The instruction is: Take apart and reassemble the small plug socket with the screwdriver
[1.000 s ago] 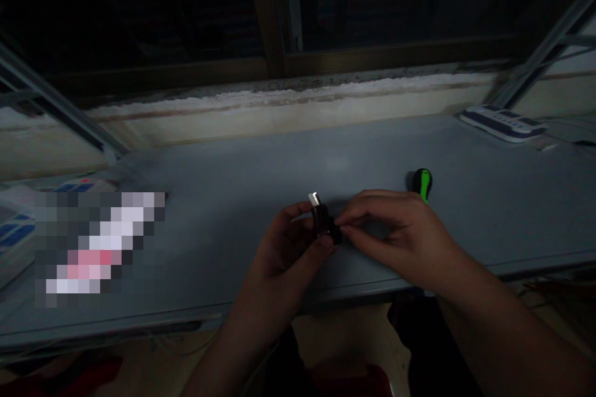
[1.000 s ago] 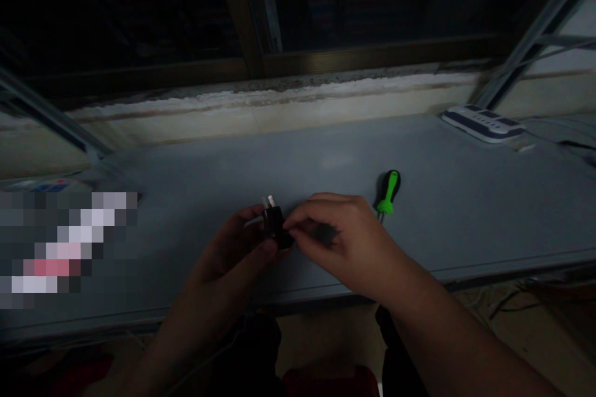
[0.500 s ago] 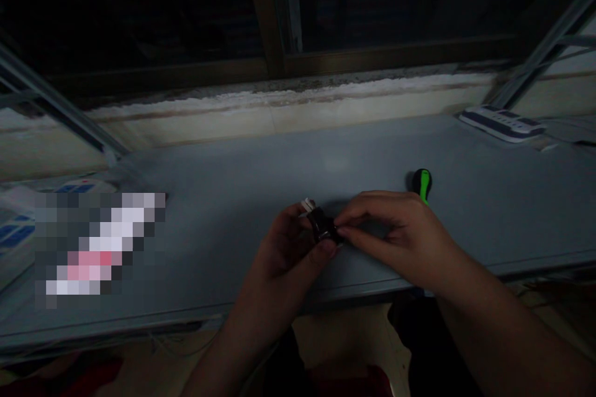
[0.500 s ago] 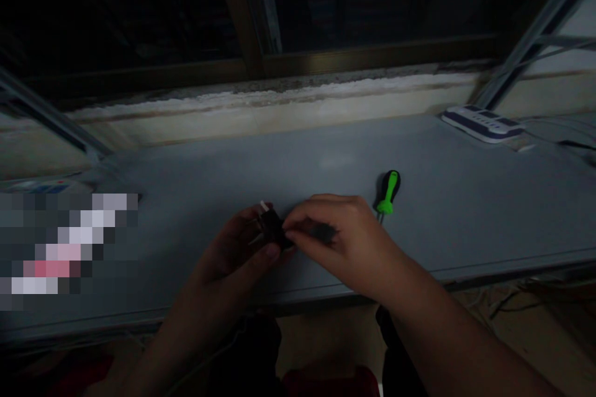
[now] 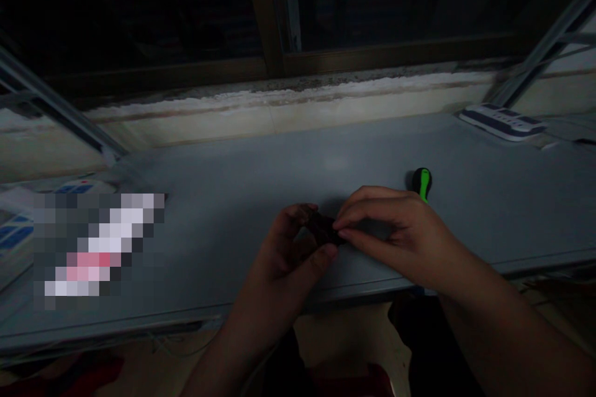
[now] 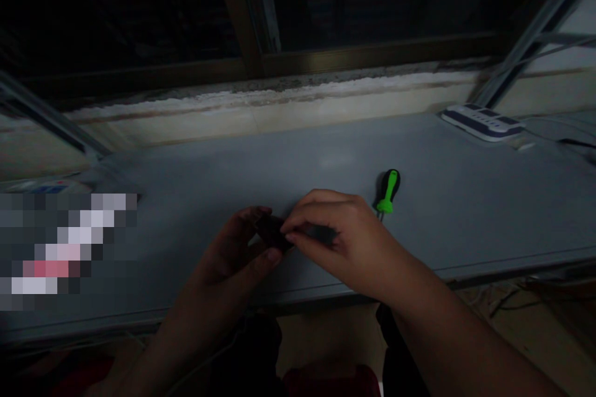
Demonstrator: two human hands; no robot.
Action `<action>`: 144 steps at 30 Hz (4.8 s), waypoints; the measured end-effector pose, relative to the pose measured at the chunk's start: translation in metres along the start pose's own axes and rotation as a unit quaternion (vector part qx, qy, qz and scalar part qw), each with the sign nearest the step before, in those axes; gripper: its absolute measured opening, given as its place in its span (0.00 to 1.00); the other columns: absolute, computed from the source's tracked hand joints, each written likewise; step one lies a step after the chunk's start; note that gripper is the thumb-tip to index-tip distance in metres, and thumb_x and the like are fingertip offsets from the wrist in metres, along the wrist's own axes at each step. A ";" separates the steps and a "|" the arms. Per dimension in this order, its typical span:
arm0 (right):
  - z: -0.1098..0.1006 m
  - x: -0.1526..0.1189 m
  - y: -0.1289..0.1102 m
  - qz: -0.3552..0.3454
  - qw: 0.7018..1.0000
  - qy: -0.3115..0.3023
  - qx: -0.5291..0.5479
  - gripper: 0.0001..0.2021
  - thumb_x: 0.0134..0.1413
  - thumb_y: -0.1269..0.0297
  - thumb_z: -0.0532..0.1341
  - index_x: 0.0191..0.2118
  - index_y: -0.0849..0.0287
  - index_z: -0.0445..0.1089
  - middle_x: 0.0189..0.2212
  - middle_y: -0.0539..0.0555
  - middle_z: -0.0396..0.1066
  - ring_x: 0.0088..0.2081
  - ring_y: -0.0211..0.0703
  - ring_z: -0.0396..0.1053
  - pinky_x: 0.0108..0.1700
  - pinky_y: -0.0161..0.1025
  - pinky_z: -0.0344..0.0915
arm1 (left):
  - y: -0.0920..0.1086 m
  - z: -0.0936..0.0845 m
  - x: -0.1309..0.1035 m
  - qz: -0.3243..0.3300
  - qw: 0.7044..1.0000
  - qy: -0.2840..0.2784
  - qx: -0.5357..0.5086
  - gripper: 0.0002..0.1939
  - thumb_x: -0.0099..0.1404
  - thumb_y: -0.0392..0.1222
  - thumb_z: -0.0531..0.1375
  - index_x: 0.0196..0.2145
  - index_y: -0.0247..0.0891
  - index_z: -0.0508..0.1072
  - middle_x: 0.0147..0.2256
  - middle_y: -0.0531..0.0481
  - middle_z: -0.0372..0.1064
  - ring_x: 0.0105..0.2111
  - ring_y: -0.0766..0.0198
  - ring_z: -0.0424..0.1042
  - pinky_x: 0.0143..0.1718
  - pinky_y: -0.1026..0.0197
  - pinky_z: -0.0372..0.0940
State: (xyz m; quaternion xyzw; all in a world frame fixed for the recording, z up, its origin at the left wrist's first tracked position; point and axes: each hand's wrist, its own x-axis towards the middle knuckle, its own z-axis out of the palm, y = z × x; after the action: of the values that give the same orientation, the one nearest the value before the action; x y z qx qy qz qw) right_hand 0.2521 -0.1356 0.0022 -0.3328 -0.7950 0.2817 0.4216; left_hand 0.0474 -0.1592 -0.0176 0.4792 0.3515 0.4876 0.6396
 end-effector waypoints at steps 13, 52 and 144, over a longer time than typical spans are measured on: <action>-0.001 0.000 -0.001 0.062 0.996 -0.018 0.062 0.03 0.59 0.72 0.66 0.36 0.58 0.77 0.38 0.53 0.75 0.41 0.38 0.74 0.44 0.38 0.69 | 0.000 -0.001 0.000 0.014 0.999 -0.036 0.016 0.18 0.66 0.33 0.69 0.49 0.45 0.69 0.46 0.52 0.73 0.46 0.68 0.73 0.49 0.67 0.69; -0.028 -0.007 0.009 0.131 0.987 0.091 -0.002 0.07 0.61 0.57 0.67 0.37 0.55 0.75 0.42 0.53 0.79 0.45 0.44 0.76 0.46 0.40 0.69 | 0.001 -0.002 -0.001 -0.027 0.999 0.013 0.027 0.17 0.63 0.37 0.72 0.48 0.42 0.75 0.46 0.48 0.80 0.48 0.62 0.78 0.53 0.61 0.69; -0.001 -0.009 0.000 -0.117 0.992 0.008 -0.057 0.22 0.60 0.74 0.64 0.59 0.52 0.65 0.55 0.56 0.76 0.57 0.45 0.75 0.57 0.41 0.74 | -0.001 -0.001 0.001 -0.009 0.999 -0.022 -0.031 0.17 0.60 0.35 0.73 0.47 0.45 0.80 0.40 0.51 0.79 0.41 0.63 0.76 0.45 0.62 0.70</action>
State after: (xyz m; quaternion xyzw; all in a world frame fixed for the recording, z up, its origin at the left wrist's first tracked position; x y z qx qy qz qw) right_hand 0.2570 -0.1421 -0.0019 -0.2633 -0.8396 0.1825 0.4386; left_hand 0.0467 -0.1579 -0.0186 0.4665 0.3264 0.4820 0.6660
